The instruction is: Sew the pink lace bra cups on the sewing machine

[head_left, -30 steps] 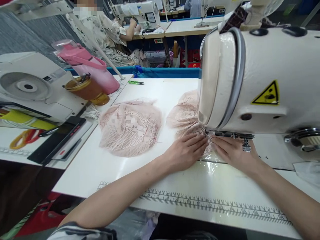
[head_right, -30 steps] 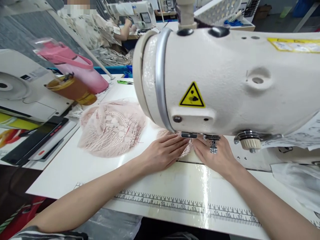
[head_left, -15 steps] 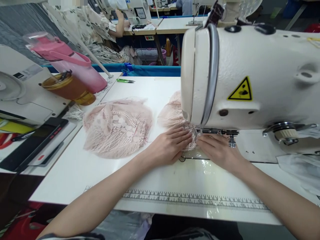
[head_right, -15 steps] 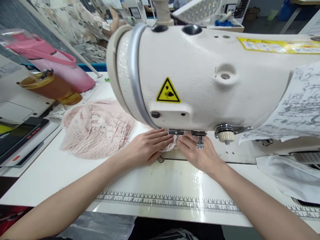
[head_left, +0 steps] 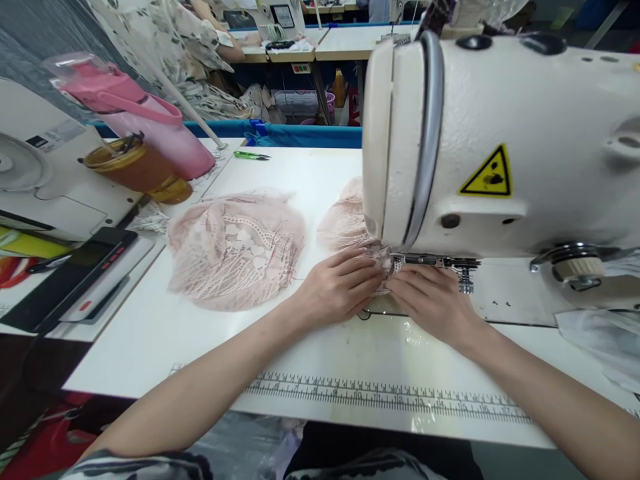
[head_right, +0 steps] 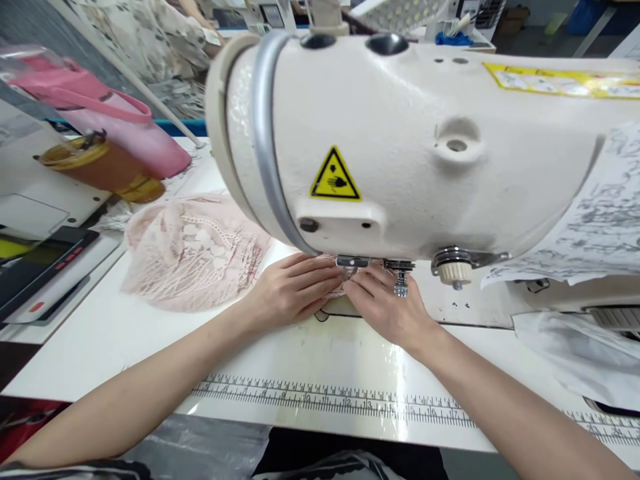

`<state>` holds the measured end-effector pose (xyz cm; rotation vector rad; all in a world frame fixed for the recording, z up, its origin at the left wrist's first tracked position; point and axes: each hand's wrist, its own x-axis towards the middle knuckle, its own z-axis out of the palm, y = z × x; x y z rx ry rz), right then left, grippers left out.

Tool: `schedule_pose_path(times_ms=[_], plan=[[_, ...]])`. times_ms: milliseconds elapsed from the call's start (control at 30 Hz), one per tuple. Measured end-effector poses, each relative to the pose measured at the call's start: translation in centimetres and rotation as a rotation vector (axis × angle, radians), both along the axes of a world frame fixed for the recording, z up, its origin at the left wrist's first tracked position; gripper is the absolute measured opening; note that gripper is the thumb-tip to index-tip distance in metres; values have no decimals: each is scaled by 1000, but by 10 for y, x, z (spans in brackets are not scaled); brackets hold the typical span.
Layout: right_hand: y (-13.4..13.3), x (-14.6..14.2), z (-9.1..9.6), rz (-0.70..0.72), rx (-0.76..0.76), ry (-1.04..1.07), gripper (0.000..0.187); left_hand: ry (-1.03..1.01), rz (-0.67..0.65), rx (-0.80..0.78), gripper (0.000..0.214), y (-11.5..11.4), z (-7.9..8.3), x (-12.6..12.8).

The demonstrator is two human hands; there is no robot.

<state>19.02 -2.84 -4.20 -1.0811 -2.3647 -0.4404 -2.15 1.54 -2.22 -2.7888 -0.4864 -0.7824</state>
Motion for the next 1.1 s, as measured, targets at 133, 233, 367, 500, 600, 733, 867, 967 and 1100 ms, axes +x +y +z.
schedule_pose_path(times_ms=[133,233,367,500,600,733,867,967,1100], plan=[[0,0,1,6,11,-3,17,2,-18,63,13,0,2,0],[-2,0,0,18,-13,21,19,25,-21,84,13,-1,1,0],[-4,2,1,-7,-34,57,17,31,-17,103,13,-3,0,0],[-4,2,2,8,-59,78,20,132,1,76,19,-3,7,2],[-4,2,3,52,-100,97,24,170,-5,47,20,1,14,3],[-2,3,3,70,-109,131,21,106,-52,60,22,6,12,5],[-2,5,1,55,-109,164,9,26,-82,63,14,7,0,6],[-2,4,-1,27,-83,136,10,-20,-114,98,10,7,-6,6],[-4,4,1,47,-63,46,11,-17,-102,145,12,7,-3,5]])
